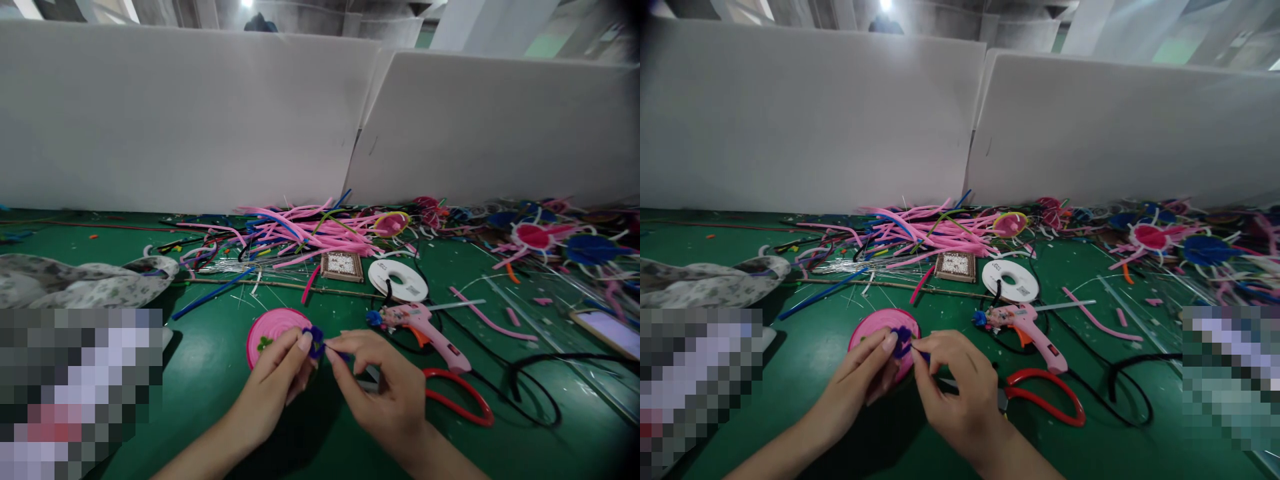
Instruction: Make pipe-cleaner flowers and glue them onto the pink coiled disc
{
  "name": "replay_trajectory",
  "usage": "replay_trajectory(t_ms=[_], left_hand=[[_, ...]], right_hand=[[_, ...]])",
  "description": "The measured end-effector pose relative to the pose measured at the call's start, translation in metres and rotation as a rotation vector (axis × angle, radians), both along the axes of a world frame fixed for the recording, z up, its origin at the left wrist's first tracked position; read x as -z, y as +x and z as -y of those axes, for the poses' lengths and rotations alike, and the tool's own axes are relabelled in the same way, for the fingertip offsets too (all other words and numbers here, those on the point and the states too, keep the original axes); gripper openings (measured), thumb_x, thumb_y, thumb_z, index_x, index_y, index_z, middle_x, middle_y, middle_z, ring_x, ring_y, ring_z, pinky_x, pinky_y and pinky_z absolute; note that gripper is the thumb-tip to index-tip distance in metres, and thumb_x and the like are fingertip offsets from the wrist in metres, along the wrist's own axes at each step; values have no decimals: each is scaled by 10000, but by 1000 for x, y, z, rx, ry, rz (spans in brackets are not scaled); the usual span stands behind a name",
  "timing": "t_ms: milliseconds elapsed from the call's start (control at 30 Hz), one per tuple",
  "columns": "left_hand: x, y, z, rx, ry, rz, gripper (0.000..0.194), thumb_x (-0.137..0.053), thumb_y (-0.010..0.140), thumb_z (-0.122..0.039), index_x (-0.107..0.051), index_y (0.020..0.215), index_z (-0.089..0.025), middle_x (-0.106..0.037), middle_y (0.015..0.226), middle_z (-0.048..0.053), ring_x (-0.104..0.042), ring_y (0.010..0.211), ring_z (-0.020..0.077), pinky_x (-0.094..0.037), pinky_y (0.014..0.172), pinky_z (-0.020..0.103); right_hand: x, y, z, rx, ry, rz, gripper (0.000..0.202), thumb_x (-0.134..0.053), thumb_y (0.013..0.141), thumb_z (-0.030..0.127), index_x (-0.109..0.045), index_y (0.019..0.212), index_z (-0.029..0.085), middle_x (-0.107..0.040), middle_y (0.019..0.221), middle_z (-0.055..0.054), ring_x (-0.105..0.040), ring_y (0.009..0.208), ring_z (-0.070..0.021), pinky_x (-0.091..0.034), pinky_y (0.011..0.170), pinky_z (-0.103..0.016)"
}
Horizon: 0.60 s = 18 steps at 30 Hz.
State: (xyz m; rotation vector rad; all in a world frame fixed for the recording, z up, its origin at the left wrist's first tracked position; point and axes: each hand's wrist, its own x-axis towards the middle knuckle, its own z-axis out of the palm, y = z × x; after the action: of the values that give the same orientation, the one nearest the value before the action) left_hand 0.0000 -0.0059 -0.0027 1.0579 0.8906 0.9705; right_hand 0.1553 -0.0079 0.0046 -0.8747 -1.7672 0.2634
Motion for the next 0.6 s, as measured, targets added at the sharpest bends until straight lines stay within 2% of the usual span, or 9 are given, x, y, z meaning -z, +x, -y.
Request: replay_trajectory(t_ms=[267, 467, 600], left_hand=[[0, -2, -1, -58, 1, 42, 395, -409, 913, -466, -482, 659, -172, -423, 558, -46, -323, 463, 70, -211, 398, 191], [-1, -2, -4, -25, 26, 22, 291, -514, 877, -421, -491, 708, -185, -353, 511, -81, -245, 424, 58, -167, 394, 192], [-3, -1, -5, -30, 51, -36, 269, -542, 863, -412, -530, 733, -177, -359, 519, -78, -249, 423, 56, -168, 395, 199]], right_hand=[[0, 1, -2, 25, 24, -1, 310, -606, 723, -23, -442, 738, 240, -684, 782, -12, -662, 783, -180, -544, 773, -378], [-2, 3, -5, 23, 19, 19, 285, -585, 741, -14, -452, 724, 237, -674, 784, -13, -656, 783, -178, -535, 771, -371], [-3, 5, -7, 46, -117, -66, 223, -597, 766, 55, -471, 774, 238, -669, 824, -21, -661, 812, -180, -538, 743, -332]])
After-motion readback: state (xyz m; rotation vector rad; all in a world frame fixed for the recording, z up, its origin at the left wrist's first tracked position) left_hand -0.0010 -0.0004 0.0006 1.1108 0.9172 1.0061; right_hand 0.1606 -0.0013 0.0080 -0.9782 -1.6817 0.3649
